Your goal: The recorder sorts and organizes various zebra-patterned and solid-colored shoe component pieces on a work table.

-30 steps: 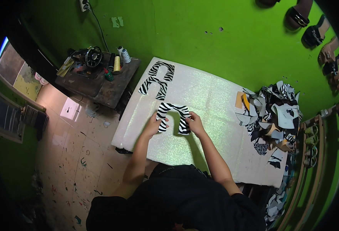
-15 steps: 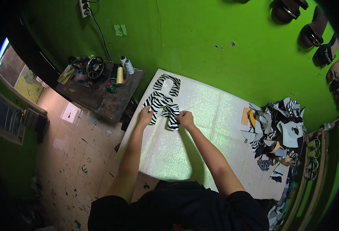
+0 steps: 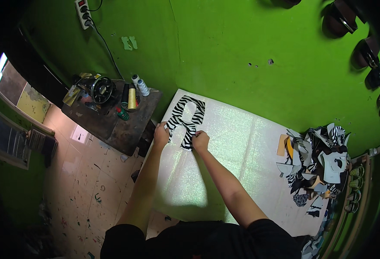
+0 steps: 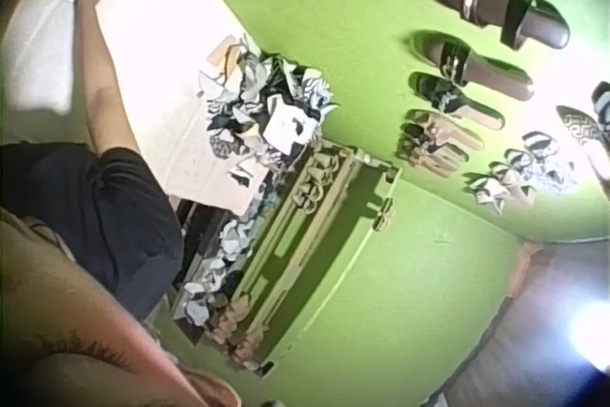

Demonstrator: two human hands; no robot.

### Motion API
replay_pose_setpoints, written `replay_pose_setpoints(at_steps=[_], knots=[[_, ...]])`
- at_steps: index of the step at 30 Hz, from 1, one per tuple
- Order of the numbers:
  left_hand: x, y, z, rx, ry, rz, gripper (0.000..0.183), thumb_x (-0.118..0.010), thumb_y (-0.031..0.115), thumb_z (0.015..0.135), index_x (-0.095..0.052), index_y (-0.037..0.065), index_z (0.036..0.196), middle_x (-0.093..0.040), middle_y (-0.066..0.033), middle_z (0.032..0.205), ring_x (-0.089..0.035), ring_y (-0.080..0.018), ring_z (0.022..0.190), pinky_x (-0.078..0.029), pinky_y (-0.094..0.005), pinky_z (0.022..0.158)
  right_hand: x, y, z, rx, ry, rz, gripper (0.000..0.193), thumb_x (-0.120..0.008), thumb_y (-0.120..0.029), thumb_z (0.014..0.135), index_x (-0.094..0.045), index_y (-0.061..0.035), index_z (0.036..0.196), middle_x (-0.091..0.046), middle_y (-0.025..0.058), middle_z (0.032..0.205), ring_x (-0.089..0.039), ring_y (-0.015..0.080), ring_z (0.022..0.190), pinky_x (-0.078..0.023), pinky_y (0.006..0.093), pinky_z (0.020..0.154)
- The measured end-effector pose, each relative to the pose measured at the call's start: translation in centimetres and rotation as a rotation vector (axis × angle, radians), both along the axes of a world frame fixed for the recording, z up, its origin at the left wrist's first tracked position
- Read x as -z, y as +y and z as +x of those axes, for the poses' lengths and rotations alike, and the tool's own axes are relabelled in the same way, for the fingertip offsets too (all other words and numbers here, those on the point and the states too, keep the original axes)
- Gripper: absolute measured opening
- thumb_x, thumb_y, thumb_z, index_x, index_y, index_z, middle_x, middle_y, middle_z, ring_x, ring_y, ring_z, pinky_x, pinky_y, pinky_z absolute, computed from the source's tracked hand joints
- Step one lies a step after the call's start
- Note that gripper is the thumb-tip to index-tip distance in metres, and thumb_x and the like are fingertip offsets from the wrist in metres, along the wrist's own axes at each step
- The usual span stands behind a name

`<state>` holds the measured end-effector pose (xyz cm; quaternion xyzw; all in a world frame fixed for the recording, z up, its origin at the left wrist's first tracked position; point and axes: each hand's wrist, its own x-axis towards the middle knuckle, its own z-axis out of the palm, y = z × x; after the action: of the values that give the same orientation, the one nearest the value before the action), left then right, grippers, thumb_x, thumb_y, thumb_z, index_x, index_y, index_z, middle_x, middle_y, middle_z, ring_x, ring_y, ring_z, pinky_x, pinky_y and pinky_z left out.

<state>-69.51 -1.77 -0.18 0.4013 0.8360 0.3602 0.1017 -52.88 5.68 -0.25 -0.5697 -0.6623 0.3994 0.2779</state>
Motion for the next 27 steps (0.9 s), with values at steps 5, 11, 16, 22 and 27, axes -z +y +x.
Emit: replay_pose_setpoints(at_steps=[5, 11, 16, 22, 27], knots=[[-3.7, -0.1, 3.5, -0.037, 0.284, -0.296, 0.039, -0.063, 0.018, 0.070, -0.051, 0.006, 0.106, -0.047, -0.0115, 0.102, -0.046, -0.0297, 0.097, -0.040, -0.0407, 0.078, -2.2, -1.3, -0.4, 0.004, -0.284, -0.020, 0.027, -0.061, -0.010, 0.066, -0.053, 0.0045, 0.088, -0.055, 0.0239, 0.090, -0.058, 0.0346, 0.080, -0.047, 0.0391, 0.072], [-2.8, 1.4, 4.2, -0.112, 0.309, -0.433, 0.035, -0.061, 0.017, 0.070, -0.047, 0.002, 0.098, -0.045, -0.0152, 0.099, -0.045, -0.0302, 0.098, -0.039, -0.0415, 0.081, -3.3, -0.9, -2.0, -0.059, -0.427, -0.167, 0.035, -0.057, -0.008, 0.072, -0.042, 0.0058, 0.100, -0.049, 0.0219, 0.100, -0.052, 0.0378, 0.091, -0.047, 0.0406, 0.076], [-2.4, 2.0, 4.5, -0.169, 0.291, -0.432, 0.036, -0.058, 0.015, 0.068, -0.044, -0.001, 0.098, -0.047, -0.0169, 0.099, -0.047, -0.0315, 0.096, -0.039, -0.0418, 0.082, -3.6, -1.0, -2.4, 0.036, -0.427, -0.177, 0.041, -0.061, -0.012, 0.070, -0.040, 0.0067, 0.100, -0.051, 0.0238, 0.099, -0.053, 0.0383, 0.088, -0.046, 0.0408, 0.077], [-4.0, 3.1, 4.4, -0.174, 0.113, -0.392, 0.052, -0.062, 0.024, 0.063, -0.039, 0.000, 0.102, -0.051, -0.0186, 0.101, -0.051, -0.0333, 0.094, -0.038, -0.0452, 0.081, -3.7, 1.0, -0.7, -0.100, -0.008, -0.086, 0.038, -0.061, -0.007, 0.064, -0.039, 0.0030, 0.094, -0.057, 0.0265, 0.083, -0.057, 0.0391, 0.080, -0.045, 0.0416, 0.072], [-5.0, 7.1, 2.4, 0.028, 0.152, -0.078, 0.058, -0.066, 0.019, 0.059, -0.038, 0.004, 0.107, -0.045, -0.0192, 0.100, -0.046, -0.0374, 0.096, -0.038, -0.0465, 0.082, -2.9, 6.3, 0.0, 0.024, 0.067, 0.038, 0.027, -0.071, -0.009, 0.058, -0.058, 0.0034, 0.078, -0.061, 0.0138, 0.067, -0.060, 0.0211, 0.059, -0.048, 0.0298, 0.058]])
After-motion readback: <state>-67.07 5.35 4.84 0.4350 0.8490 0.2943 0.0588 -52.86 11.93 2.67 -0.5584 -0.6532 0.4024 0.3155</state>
